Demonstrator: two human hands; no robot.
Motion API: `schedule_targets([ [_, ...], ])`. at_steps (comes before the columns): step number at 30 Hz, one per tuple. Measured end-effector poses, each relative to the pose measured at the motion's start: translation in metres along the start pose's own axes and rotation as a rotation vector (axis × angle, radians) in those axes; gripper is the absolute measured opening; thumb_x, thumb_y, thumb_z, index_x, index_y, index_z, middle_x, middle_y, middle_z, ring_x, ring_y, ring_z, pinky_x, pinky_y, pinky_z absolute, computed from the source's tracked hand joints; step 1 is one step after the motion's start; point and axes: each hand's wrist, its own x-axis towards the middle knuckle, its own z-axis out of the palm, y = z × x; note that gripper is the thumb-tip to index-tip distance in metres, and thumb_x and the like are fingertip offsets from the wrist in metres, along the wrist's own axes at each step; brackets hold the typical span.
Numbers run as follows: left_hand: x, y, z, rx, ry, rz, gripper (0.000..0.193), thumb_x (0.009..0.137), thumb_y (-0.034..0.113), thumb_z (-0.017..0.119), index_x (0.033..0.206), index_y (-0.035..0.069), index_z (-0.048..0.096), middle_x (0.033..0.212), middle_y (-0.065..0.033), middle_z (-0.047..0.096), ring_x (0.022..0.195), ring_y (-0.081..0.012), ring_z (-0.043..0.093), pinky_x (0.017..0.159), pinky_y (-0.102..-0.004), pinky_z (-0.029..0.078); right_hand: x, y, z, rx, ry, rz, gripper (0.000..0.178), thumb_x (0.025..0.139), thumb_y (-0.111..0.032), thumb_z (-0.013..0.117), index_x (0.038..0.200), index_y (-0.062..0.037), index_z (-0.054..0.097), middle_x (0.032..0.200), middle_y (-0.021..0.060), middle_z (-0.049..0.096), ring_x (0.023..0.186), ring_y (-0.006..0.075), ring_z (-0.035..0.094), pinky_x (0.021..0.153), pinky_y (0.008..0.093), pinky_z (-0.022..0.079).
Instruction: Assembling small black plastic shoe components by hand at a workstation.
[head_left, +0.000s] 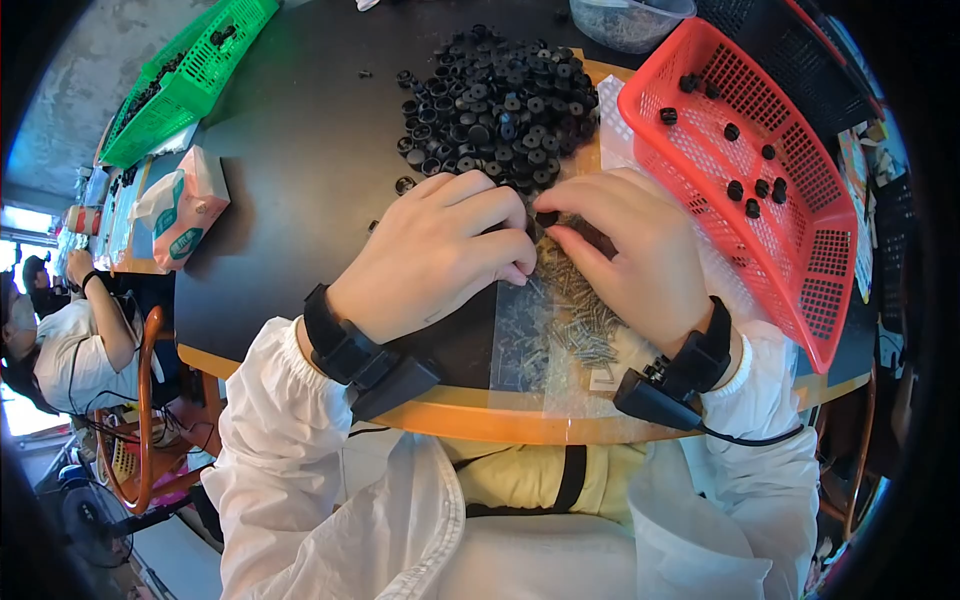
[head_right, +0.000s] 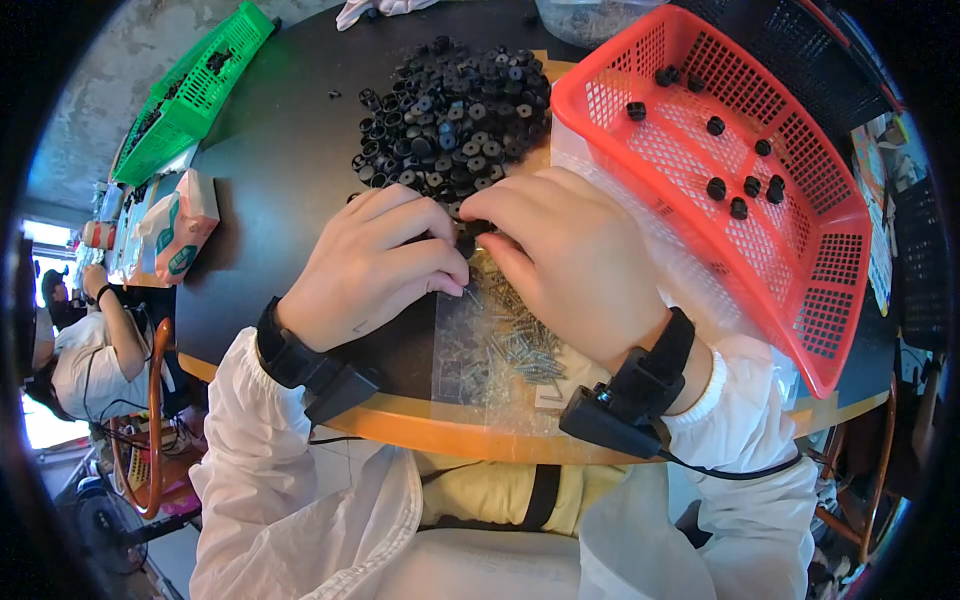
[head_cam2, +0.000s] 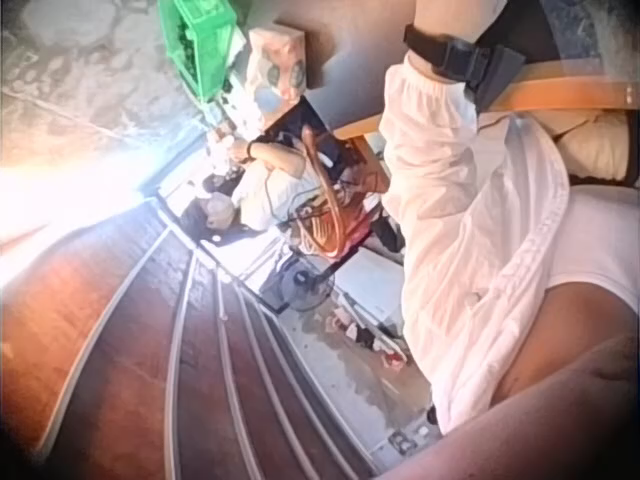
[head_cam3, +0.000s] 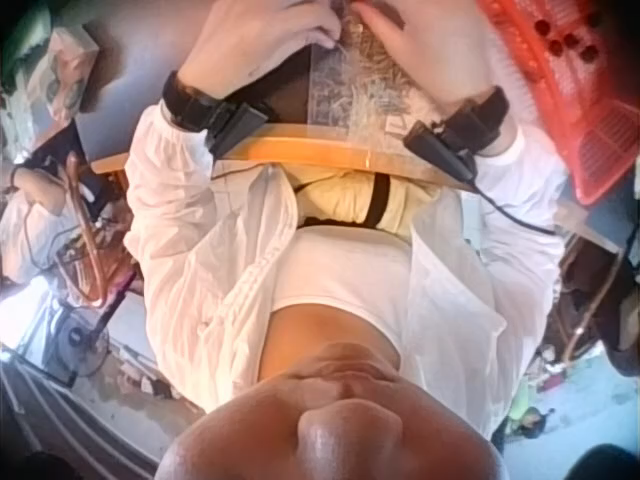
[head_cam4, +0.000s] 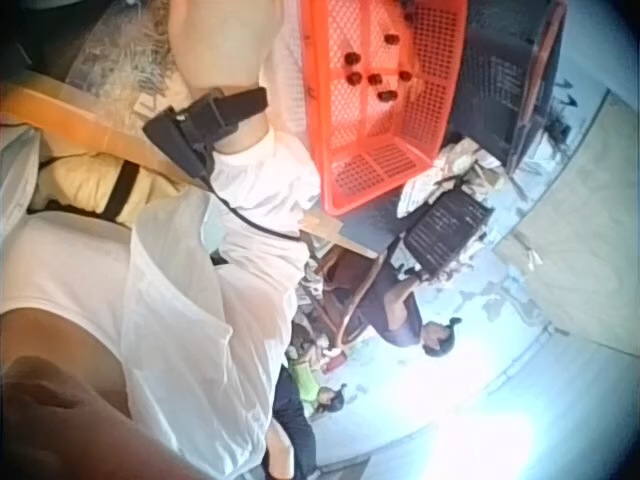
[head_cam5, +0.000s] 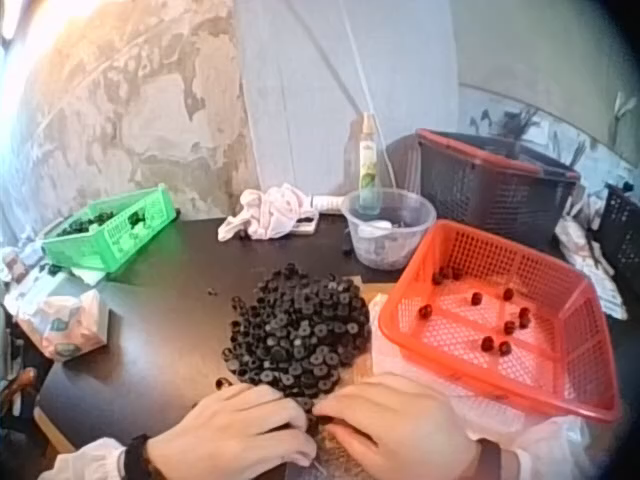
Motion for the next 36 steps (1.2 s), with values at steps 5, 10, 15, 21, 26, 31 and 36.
schedule_targets([
  [5, 0.000, -0.001, 0.004, -0.055, 0.041, -0.013, 0.016, 0.072, 0.011, 0.074, 0.081, 0.010, 0.062, 0.090, -0.0003, 0.061, 0.086, -0.0235, 0.058, 0.074, -0.0343, 0.047, -0.001, -0.010, -0.005, 0.242, -0.029, 0.129, 0.026, 0.076, 0.001, 0.070, 0.101, -0.0041, 0.063, 0.091, 0.0090, 0.064, 0.084, 0.0248, 0.065, 0.070, 0.0325, 0.052],
  [10, 0.004, 0.004, -0.005, -0.179, 0.291, -0.111, 0.020, 0.073, 0.001, 0.075, 0.092, 0.006, 0.070, 0.087, -0.0060, 0.066, 0.077, -0.0224, 0.062, 0.070, -0.0315, 0.048, -0.003, -0.009, -0.007, 0.430, 0.013, 0.281, 0.029, 0.076, 0.004, 0.071, 0.103, -0.0028, 0.063, 0.093, 0.0084, 0.066, 0.084, 0.0170, 0.067, 0.075, 0.0268, 0.054],
  [15, 0.002, 0.003, -0.003, -0.182, 0.384, -0.077, 0.024, 0.074, -0.003, 0.075, 0.097, 0.005, 0.072, 0.088, -0.0078, 0.067, 0.074, -0.0195, 0.063, 0.065, -0.0288, 0.049, -0.005, -0.007, -0.002, 0.698, 0.007, 0.362, 0.029, 0.078, 0.003, 0.072, 0.105, -0.0017, 0.063, 0.095, 0.0062, 0.066, 0.083, 0.0136, 0.065, 0.078, 0.0263, 0.054],
  [21, 0.003, 0.006, -0.004, -0.271, 0.358, -0.156, 0.020, 0.076, -0.002, 0.074, 0.095, 0.005, 0.071, 0.089, -0.0078, 0.068, 0.078, -0.0207, 0.066, 0.066, -0.0294, 0.053, -0.004, -0.009, -0.003, 0.763, 0.004, 0.388, 0.029, 0.079, 0.003, 0.072, 0.106, -0.0010, 0.062, 0.096, 0.0048, 0.066, 0.083, 0.0111, 0.063, 0.080, 0.0267, 0.054],
  [26, 0.000, 0.011, 0.002, -0.571, 0.415, -0.345, 0.016, 0.075, -0.005, 0.074, 0.088, 0.002, 0.068, 0.091, -0.0122, 0.070, 0.081, -0.0206, 0.067, 0.070, -0.0294, 0.052, -0.005, -0.011, -0.002, 0.776, 0.006, 0.369, 0.028, 0.079, 0.003, 0.072, 0.105, -0.0005, 0.062, 0.095, 0.0047, 0.065, 0.083, 0.0110, 0.063, 0.080, 0.0263, 0.054],
  [31, 0.002, 0.006, -0.001, -0.450, 0.379, -0.193, 0.017, 0.072, 0.000, 0.078, 0.086, 0.004, 0.070, 0.097, -0.0083, 0.064, 0.086, -0.0186, 0.063, 0.075, -0.0290, 0.051, -0.007, -0.012, -0.003, 0.835, -0.014, 0.378, 0.024, 0.079, 0.002, 0.072, 0.101, -0.0001, 0.063, 0.094, 0.0044, 0.066, 0.082, 0.0102, 0.062, 0.079, 0.0256, 0.054],
  [36, -0.001, 0.008, 0.001, -0.521, 0.373, -0.261, 0.018, 0.067, 0.006, 0.083, 0.082, 0.006, 0.071, 0.095, -0.0052, 0.057, 0.088, -0.0177, 0.057, 0.078, -0.0289, 0.047, -0.006, -0.013, -0.005, 0.828, -0.031, 0.411, 0.023, 0.079, 0.001, 0.072, 0.100, -0.0007, 0.064, 0.092, 0.0038, 0.066, 0.082, 0.0099, 0.062, 0.077, 0.0255, 0.054],
])
